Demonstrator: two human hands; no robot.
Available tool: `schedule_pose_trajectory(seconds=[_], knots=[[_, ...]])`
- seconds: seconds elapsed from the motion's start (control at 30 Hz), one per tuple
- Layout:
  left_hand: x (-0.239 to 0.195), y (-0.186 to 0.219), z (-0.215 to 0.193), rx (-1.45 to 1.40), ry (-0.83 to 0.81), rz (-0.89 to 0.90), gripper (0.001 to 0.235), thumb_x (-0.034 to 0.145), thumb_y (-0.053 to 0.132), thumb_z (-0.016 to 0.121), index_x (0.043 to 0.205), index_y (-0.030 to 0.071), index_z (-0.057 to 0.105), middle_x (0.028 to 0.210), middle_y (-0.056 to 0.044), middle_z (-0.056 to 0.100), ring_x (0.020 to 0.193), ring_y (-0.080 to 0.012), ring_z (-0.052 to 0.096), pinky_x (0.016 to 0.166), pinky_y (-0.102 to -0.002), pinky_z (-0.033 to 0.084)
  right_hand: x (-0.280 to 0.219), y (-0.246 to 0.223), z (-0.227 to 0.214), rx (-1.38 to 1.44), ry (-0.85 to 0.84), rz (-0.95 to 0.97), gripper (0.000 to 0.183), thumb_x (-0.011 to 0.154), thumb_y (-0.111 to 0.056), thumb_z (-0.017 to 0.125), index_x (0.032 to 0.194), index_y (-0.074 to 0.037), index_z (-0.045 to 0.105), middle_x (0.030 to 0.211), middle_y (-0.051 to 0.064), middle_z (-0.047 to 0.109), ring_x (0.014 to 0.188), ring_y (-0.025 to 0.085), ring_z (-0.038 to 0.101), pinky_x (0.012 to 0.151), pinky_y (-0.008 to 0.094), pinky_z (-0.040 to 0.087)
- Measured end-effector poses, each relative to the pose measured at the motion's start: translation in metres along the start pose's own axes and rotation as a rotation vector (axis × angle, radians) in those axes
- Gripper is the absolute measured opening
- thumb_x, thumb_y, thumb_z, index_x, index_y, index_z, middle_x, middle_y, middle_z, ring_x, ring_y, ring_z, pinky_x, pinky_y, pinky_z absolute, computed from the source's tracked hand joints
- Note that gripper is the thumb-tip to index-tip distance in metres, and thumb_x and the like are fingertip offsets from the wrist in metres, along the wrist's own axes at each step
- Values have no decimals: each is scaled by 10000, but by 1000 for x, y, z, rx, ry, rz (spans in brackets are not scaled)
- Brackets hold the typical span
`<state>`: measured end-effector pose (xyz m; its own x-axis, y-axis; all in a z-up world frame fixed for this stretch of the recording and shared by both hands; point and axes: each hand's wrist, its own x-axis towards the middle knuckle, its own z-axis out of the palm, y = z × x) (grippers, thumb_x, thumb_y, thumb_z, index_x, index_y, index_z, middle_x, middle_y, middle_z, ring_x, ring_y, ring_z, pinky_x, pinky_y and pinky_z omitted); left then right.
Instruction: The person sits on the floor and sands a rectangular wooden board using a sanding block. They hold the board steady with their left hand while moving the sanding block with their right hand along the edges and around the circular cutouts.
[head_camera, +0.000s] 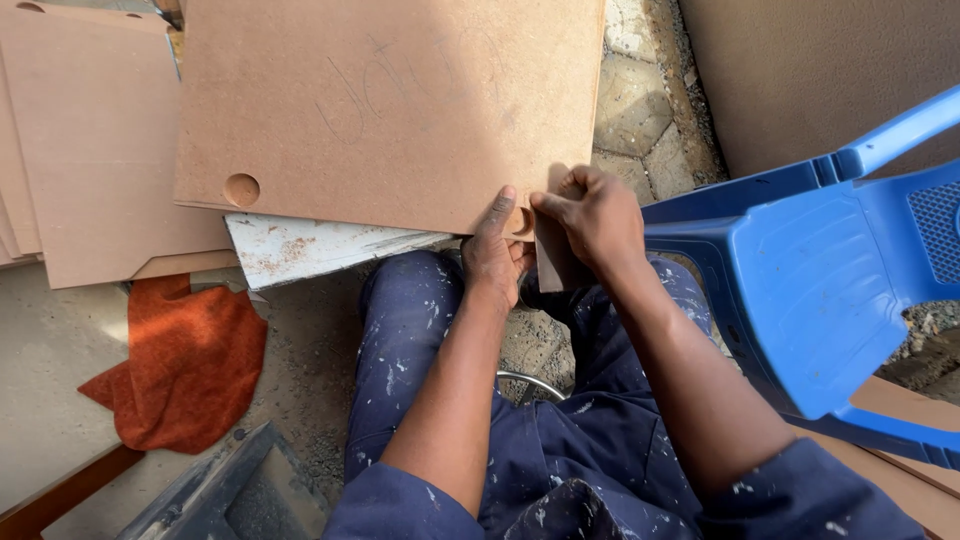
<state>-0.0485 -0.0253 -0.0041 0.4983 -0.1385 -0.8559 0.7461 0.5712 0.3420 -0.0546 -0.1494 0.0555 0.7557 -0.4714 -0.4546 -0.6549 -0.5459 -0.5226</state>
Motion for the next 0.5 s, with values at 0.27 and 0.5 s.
schedule_pose_trajectory(seconds=[0.27,0.5], knots=[[-11,13,1,-6,-17,-18,814,702,463,880,1279,-34,592,1200,-379,653,1116,-553,623,903,-627,545,18,7,-12,-123,-112,-75,313,778,-371,868,913,-118,743,850,213,715,875,397,706,729,438,515],[-17,12,2,-60,-38,-39,771,712,404,893,1267,-45,602,1184,-386,654,1071,-571,634,849,-629,578,22,63,-16,-28,-166,-76,313,761,-307,877,888,-66,723,766,197,673,768,309,640,697,408,489]])
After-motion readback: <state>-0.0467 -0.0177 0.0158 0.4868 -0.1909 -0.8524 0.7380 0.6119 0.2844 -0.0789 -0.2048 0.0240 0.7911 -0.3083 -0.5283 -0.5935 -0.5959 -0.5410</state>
